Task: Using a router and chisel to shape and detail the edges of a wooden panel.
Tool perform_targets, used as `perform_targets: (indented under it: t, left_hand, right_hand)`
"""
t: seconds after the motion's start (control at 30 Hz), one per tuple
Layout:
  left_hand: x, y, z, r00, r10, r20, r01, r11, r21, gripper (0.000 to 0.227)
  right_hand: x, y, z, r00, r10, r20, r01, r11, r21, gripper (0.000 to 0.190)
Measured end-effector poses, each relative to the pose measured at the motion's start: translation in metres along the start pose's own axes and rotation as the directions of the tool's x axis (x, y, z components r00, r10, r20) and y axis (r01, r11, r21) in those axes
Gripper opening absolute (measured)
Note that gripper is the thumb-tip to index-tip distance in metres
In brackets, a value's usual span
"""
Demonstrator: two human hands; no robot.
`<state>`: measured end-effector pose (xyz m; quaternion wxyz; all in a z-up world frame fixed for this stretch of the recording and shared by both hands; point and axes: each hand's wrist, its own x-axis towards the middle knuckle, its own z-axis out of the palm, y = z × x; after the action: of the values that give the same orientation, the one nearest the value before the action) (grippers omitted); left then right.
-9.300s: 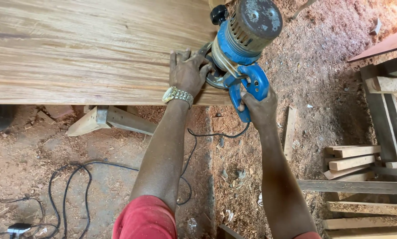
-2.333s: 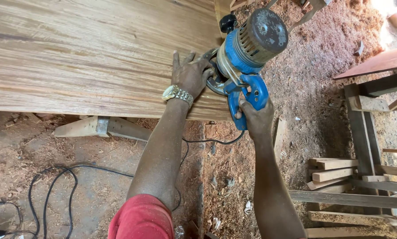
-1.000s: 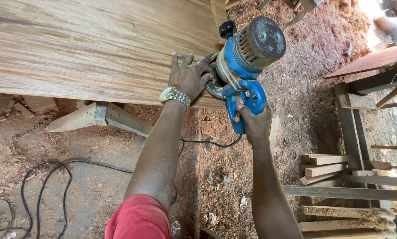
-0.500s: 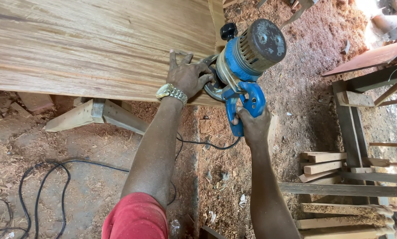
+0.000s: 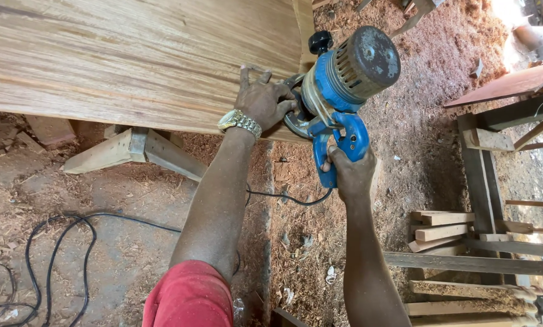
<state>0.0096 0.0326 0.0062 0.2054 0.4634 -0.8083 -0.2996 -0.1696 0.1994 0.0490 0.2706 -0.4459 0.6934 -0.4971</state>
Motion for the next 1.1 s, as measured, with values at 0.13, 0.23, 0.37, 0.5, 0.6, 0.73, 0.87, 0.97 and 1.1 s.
perform_targets:
  t: [0.13,0.23,0.37,0.5,0.6,0.73,0.87,0.97,1.1]
  left_hand:
    - [0.003,-0.004,0.005,1.0,0.003,-0.03,-0.003,1.0,-0.019,0.032]
    - [0.003,-0.003,0.003,0.999,-0.002,-0.036,0.001,1.0,-0.024,0.029]
    - [0.003,0.001,0.001,0.999,-0.036,-0.014,0.036,0.999,-0.017,0.029]
    - [0.007,-0.003,0.006,0.998,-0.042,-0.055,0.041,0.999,-0.032,0.029]
    - [0.009,-0.003,0.006,0.997,-0.042,-0.066,0.04,0.999,-0.037,0.028]
    - [0.01,-0.003,0.006,0.996,-0.055,-0.074,0.054,0.998,-0.02,0.027]
    - [0.013,-0.006,0.011,0.989,-0.025,-0.144,0.022,0.999,-0.023,0.026]
    - [0.011,-0.005,0.007,0.986,-0.019,-0.164,0.014,0.999,-0.03,0.024]
    - [0.014,-0.005,0.011,0.983,-0.05,-0.175,0.044,0.998,-0.036,0.023]
  right_hand:
    - [0.002,-0.001,0.001,1.0,-0.003,0.001,0.003,1.0,-0.012,0.021]
    - [0.002,-0.006,0.004,0.999,-0.032,0.026,0.029,0.994,0.104,0.022]
    - [0.006,-0.006,0.004,1.0,-0.009,0.011,0.009,0.997,0.077,0.021]
    - [0.01,-0.008,0.007,1.0,-0.004,0.023,0.001,0.994,0.111,0.024]
    - [0.015,-0.009,0.008,1.0,0.01,0.022,-0.012,0.996,0.09,0.025]
    - [0.02,-0.01,0.01,0.999,-0.023,0.05,0.018,0.995,0.101,0.025]
    - [0.026,-0.008,0.009,0.998,-0.022,0.057,0.016,0.996,0.092,0.023]
    - [0.03,-0.008,0.01,0.998,-0.025,0.058,0.019,0.996,0.092,0.023]
    - [0.037,-0.005,0.01,0.998,-0.019,0.055,0.015,0.997,0.077,0.021]
